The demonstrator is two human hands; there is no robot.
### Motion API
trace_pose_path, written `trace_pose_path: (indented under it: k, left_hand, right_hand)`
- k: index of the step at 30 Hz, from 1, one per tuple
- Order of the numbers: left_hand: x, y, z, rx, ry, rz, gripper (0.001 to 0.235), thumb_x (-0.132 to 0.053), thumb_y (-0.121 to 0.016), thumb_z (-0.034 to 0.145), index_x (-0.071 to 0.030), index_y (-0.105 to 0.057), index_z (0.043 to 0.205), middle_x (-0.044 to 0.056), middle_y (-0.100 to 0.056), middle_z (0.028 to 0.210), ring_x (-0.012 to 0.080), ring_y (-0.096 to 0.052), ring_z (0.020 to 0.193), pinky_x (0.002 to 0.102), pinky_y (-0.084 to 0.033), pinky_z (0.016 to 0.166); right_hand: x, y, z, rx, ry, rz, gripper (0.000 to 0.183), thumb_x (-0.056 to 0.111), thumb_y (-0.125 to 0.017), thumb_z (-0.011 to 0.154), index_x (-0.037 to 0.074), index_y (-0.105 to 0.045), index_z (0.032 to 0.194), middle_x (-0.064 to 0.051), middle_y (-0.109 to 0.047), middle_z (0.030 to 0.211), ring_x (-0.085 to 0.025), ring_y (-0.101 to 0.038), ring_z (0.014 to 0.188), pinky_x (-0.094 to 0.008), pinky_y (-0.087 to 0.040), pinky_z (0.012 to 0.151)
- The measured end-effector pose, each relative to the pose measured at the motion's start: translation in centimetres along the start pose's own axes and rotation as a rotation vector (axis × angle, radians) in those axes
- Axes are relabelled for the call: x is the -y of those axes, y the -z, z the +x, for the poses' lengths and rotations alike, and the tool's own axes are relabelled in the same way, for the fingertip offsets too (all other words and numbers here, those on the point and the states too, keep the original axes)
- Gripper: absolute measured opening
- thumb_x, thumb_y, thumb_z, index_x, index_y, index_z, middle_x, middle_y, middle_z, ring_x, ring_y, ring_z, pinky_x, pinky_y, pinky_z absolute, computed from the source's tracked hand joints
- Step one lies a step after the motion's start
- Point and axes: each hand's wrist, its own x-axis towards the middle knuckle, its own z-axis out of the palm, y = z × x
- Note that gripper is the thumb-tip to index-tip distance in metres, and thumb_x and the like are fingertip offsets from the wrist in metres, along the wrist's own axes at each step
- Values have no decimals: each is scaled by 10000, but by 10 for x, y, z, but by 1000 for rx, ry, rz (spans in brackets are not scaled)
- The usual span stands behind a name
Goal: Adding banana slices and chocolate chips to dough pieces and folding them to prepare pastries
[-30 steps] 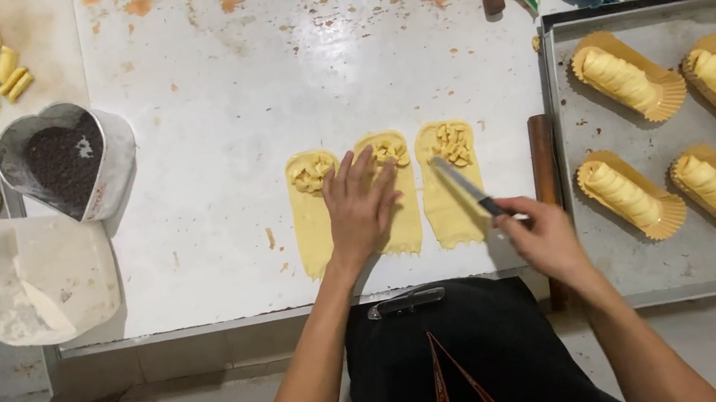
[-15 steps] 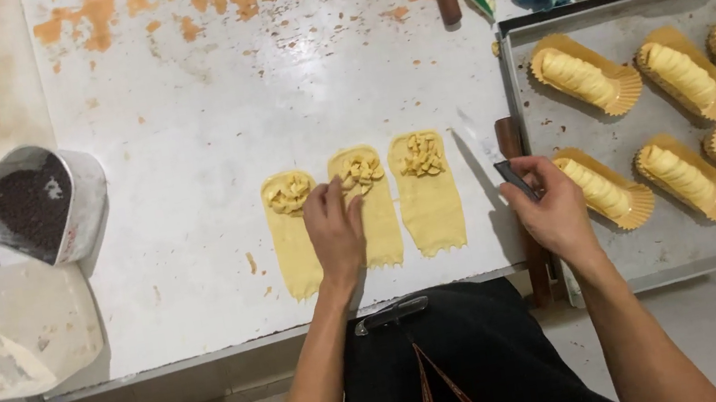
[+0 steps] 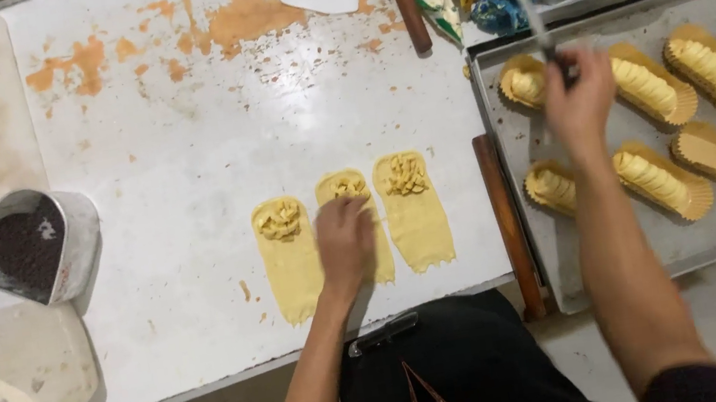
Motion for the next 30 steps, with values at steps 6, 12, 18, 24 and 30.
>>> trace_pose_path:
  k: [6, 12, 18, 24, 30]
  left_hand:
    - [-25, -28, 71, 745, -441, 134, 808, 46, -597, 913, -82, -211, 1611, 118, -234, 1679, 371, -201, 1545, 529, -208, 1244]
    - [-10, -33, 74, 525, -416, -144, 207, 129, -641, 788, -21, -617, 929, 99, -638, 923, 285, -545, 810, 396, -408, 713]
    - [-7, -21, 74, 506, -298, -182, 487, 67, -781, 802, 31, -545, 1226, 192, -573, 1171, 318, -521, 862, 396, -447, 690]
    - [-1, -34, 74, 518, -310, -112, 257, 6, -805, 749, -26, -599, 899, 125, -544, 962, 280, -457, 763, 386, -354, 610]
    - [-9, -26, 75, 494, -372, 57, 131, 76, -646, 885, -50, -614, 871, 88, -539, 943, 266, -467, 853, 386, -371, 735]
  right_hand:
    - [-39, -53, 93, -68, 123, -93, 210, 37, -679, 997, -44, -708, 1189, -231, -630, 1061, -381, -593, 998, -493, -481, 865]
    - [-48, -92, 130, -129, 261, -105, 200, -39, -722, 985, -6, -588, 1129, -198, -553, 1081, -402, -612, 941, -472, -474, 781]
    - [-62, -113, 145, -25, 324, -175, 249, -37, -752, 1026, -33, -568, 1193, -207, -473, 1176, -396, -550, 940, -480, -477, 772]
    - [-39, -99, 136, -4, 259, -225, 349, -46, -752, 950, -16, -608, 1267, -169, -483, 1198, -377, -653, 963, -476, -539, 779]
    - [-34, -95, 122, 42, 202, -44, 548, -183, -701, 911, -33, -502, 1400, -238, -434, 1360, -407, -544, 1230, -489, -441, 1032]
